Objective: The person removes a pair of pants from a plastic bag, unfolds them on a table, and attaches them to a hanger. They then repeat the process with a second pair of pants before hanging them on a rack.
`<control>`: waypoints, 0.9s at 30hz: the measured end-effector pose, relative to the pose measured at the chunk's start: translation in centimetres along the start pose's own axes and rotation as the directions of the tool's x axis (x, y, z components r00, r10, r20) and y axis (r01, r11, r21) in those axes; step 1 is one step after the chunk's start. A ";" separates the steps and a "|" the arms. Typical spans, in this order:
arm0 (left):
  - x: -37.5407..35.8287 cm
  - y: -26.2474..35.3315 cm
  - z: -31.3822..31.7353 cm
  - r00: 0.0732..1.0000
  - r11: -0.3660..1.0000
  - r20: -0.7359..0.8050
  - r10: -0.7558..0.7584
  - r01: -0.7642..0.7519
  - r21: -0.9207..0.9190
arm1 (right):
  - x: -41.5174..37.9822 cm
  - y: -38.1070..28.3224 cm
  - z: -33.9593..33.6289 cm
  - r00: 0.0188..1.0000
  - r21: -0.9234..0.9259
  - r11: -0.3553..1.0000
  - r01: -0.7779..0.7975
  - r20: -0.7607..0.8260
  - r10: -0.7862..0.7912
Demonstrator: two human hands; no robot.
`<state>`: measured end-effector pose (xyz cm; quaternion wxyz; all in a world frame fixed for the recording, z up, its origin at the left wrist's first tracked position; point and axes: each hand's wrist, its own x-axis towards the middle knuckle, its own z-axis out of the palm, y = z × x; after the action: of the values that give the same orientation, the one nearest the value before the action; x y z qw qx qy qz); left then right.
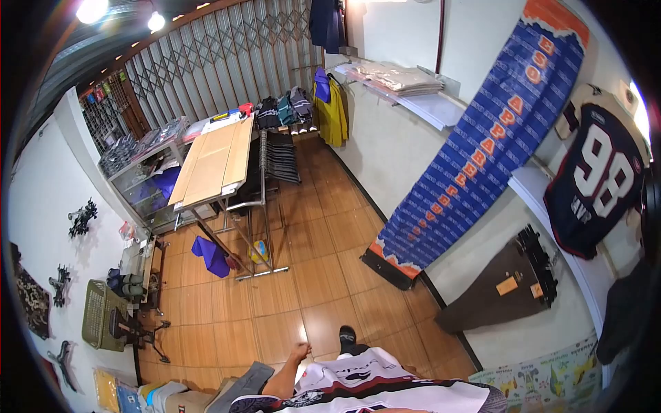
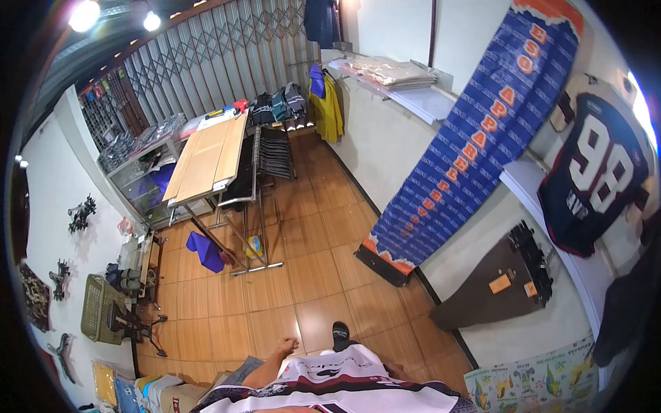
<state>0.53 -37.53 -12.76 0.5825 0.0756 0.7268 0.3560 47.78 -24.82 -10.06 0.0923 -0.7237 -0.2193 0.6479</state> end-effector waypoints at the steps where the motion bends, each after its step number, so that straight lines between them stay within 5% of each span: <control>1: 1.2 -0.3 -0.9 0.998 0.996 0.005 -0.068 0.068 -0.060 | 0.5 -2.2 0.7 1.000 -0.006 1.000 -0.003 0.000 0.003; 3: 2.6 -0.5 -3.2 0.988 0.974 0.069 -0.136 0.147 -0.175 | 2.5 -7.4 2.8 1.000 -0.020 1.000 0.018 0.006 -0.018; 9: 2.4 2.4 -5.9 0.943 0.935 -0.106 -0.316 0.290 -0.204 | 9.5 -24.7 12.0 0.979 -0.044 0.980 0.194 0.067 -0.191; 16: 11.4 13.9 -8.4 0.929 0.922 -0.140 -0.344 0.306 -0.235 | 11.6 -43.3 23.4 0.947 -0.047 0.950 0.308 0.117 -0.301; 19: 17.5 21.6 -9.9 0.948 0.958 -0.186 -0.259 0.228 -0.171 | 11.6 -46.3 25.8 0.962 -0.025 0.965 0.260 0.098 -0.256; 23: 25.9 36.7 -9.8 0.970 1.000 -0.244 -0.012 0.013 0.001 | 27.6 -43.3 25.4 0.956 0.138 0.972 0.192 0.199 -0.217; 26: 31.5 48.0 -8.8 0.970 0.969 -0.158 0.185 -0.154 0.195 | 20.5 -47.2 28.0 0.995 0.109 0.989 0.098 -0.020 -0.097; 27: 33.5 50.9 -8.0 0.953 0.953 -0.124 0.276 -0.254 0.166 | 17.8 -47.4 27.6 0.969 0.167 0.959 0.229 0.051 -0.241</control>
<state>-32.51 14.01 -7.95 0.4673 0.1895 0.7751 0.3806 12.59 20.83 -10.15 0.2184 -0.6594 -0.2543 0.6729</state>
